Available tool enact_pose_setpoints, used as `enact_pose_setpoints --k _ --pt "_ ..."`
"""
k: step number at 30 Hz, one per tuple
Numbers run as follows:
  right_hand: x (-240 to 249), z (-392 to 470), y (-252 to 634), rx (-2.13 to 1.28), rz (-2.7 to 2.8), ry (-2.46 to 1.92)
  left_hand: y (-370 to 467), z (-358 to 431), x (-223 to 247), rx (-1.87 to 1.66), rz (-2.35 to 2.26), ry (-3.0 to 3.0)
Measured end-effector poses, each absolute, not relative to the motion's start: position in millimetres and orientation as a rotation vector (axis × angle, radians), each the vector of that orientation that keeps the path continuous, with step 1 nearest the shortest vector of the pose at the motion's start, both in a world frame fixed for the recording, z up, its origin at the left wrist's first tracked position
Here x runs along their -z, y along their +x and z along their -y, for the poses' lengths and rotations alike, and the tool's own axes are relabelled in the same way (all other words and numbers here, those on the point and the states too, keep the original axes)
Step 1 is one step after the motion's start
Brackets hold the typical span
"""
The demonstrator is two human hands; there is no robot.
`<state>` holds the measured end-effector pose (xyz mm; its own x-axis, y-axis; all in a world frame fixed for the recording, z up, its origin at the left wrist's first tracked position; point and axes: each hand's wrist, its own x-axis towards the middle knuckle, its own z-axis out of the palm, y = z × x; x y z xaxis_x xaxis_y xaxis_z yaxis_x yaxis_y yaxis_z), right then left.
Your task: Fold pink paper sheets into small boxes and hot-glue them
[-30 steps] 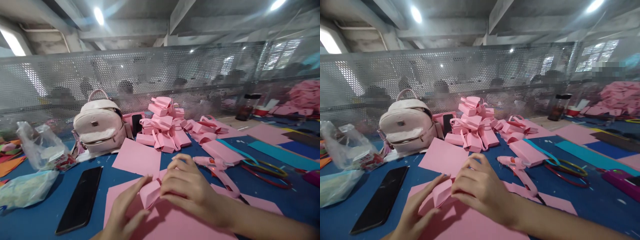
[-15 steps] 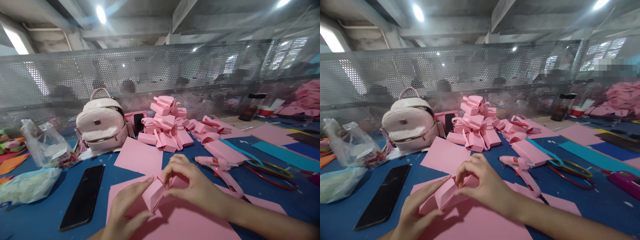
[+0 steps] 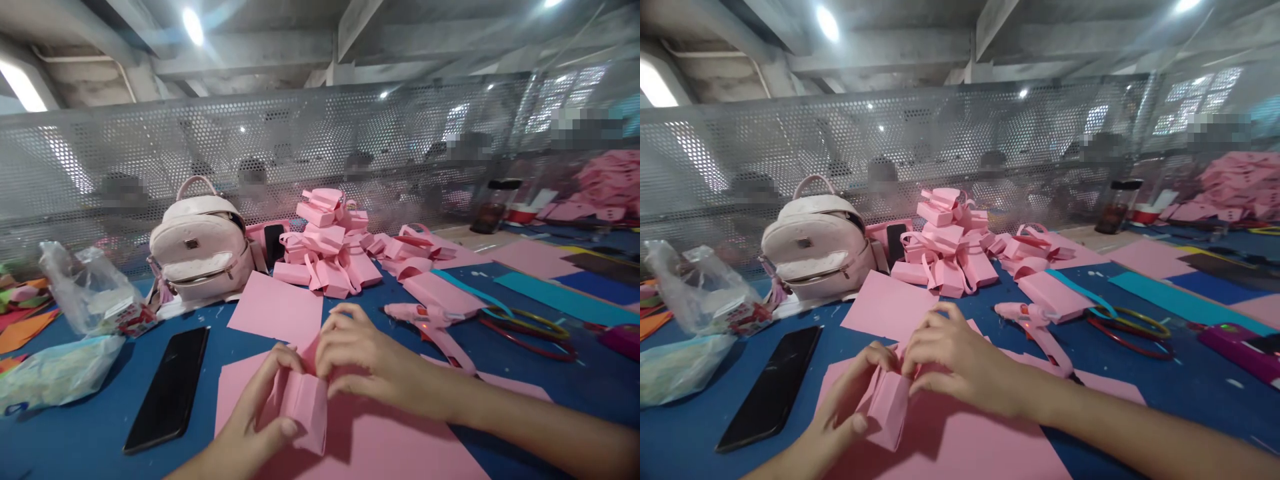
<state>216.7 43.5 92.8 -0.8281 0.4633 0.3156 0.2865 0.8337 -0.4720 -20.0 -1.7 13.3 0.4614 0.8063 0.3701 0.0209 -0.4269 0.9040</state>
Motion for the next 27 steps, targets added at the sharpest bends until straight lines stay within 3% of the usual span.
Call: enact_pose_setpoints --k 7,16,21,27 --pt "-87 -42 217 -0.456 2.668 -0.411 -26 -6 -25 -0.869 -0.750 1.807" --pt "-88 -37 214 -0.549 2.590 -0.482 -25 -4 -36 -0.957 -0.824 1.985" --pt "-83 -35 210 -0.616 2.342 -0.633 -26 3 -33 -1.194 -0.927 2.558" --pt "-76 -36 208 -0.866 2.125 -0.765 -19 -3 -21 -1.220 -0.853 3.135"
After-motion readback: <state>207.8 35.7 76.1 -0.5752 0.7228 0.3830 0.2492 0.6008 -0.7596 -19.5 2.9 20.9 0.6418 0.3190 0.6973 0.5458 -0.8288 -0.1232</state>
